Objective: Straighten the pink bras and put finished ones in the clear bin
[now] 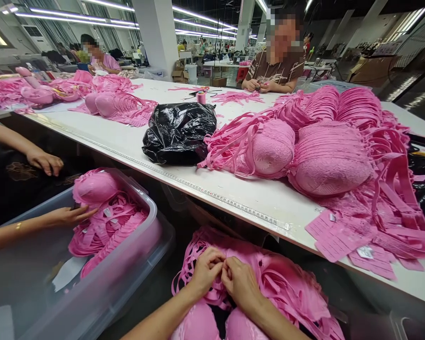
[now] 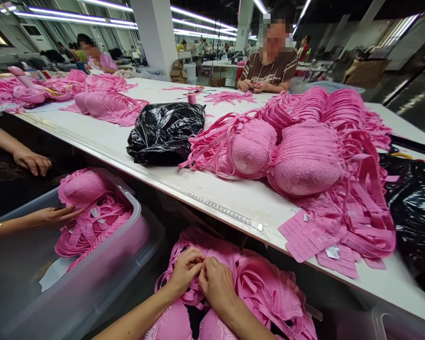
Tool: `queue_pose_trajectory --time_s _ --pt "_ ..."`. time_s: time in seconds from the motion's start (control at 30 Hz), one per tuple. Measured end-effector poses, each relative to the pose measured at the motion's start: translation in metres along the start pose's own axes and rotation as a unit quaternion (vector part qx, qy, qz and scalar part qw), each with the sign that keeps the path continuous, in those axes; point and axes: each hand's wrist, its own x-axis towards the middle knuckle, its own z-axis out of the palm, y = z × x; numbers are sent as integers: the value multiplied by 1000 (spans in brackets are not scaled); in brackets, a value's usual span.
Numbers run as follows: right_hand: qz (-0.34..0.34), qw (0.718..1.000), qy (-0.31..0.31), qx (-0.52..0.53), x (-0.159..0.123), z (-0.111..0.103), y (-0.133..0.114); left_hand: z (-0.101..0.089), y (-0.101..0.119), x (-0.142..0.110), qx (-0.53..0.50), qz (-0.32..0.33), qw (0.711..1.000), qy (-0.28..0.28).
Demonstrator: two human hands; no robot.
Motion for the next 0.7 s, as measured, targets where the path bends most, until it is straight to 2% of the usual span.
queue_pose_trajectory --time_s 0.07,0.17,0.27,0.37,0.47,0.57,0.7 --pt "3 1000 -9 -15 1 -4 -3 -3 -1 -1 63 52 997 -15" --pt "-9 999 -22 -35 9 -26 -5 -7 -4 0 77 61 995 -7" --pt "26 995 -37 -86 22 -60 5 -12 -10 4 10 10 1000 -5" --pt "114 980 -114 -120 31 -81 23 -13 -14 8 -76 -68 994 -25" --pt "114 980 -146 -73 32 -82 35 -10 -10 11 -95 -120 988 -18" --pt "91 987 -135 -15 27 -78 36 -5 4 10 -106 -174 979 12" --pt "44 992 -112 24 19 -79 32 1 21 7 -169 -235 957 -11"
